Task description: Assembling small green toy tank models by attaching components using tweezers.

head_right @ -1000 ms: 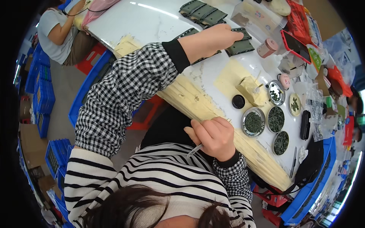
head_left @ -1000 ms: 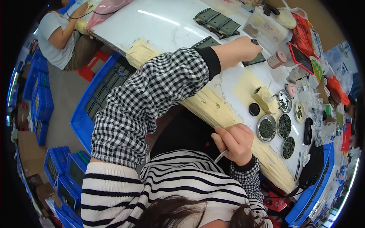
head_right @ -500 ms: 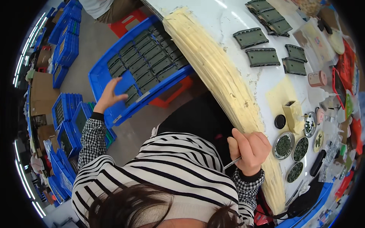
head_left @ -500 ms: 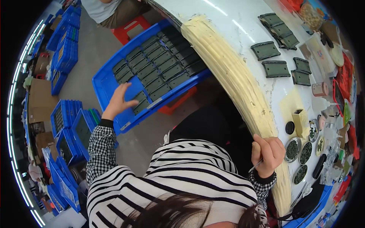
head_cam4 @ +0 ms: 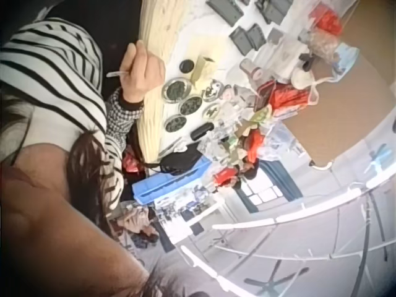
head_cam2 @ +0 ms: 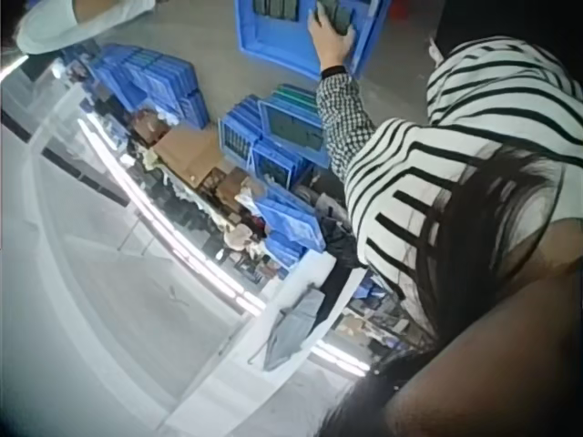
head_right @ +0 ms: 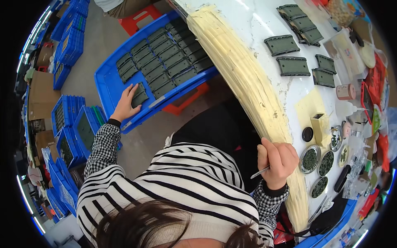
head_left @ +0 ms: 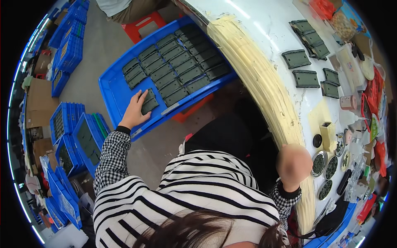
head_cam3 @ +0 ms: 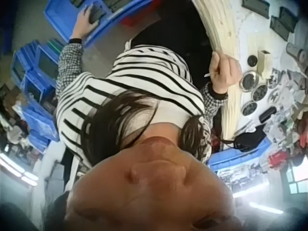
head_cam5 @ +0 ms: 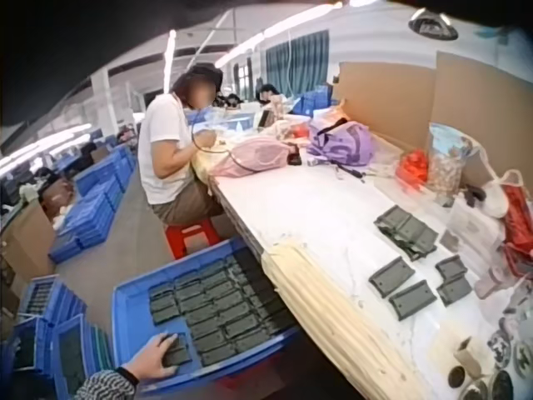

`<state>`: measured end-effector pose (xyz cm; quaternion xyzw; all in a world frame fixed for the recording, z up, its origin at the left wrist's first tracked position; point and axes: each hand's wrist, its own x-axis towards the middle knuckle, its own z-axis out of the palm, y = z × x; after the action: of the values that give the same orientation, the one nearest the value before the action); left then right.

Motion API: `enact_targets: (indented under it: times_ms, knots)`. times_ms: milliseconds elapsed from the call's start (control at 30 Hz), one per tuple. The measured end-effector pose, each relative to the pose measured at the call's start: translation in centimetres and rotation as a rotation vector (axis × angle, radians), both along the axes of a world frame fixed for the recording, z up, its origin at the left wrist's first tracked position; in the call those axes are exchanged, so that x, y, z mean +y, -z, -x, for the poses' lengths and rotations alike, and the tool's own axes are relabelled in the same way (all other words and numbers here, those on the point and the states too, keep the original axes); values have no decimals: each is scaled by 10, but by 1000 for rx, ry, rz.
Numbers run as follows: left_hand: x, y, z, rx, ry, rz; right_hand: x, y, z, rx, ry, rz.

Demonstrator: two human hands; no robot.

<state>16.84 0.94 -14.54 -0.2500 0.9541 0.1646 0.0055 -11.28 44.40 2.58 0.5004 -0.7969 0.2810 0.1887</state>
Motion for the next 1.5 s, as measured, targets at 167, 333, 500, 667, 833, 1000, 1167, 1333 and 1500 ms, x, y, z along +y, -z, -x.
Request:
enact_targets:
  times_ms: [167, 333, 500, 667, 833, 1000, 1167, 1333, 1500]
  knots:
    - [-10, 4, 13, 25, -117, -97, -1, -5, 0, -12, 3, -27]
    - [-17, -40, 62, 517, -316, -177, 1, -6, 4, -34, -29, -7]
    - [48, -185, 219, 747, 23, -268, 0, -6, 5, -19, -37, -11]
    - [167, -237, 377, 822, 566, -119, 1, -6, 6, -1, -17, -5]
    - [269, -236, 484, 516, 771, 44, 3, -5, 7, 9, -4, 2]
    - [284, -203, 524, 427, 800, 206, 4, -7, 5, -46, -17, -25]
    - [270, -194, 524, 387, 835, 147, 4, -6, 7, -25, -37, -8]
    - [203, -208, 482, 830, 833, -130, 3, -4, 11, -14, -40, 5]
    - [30, -198, 352, 1155, 211, -100, 2, -5, 9, -27, -55, -17]
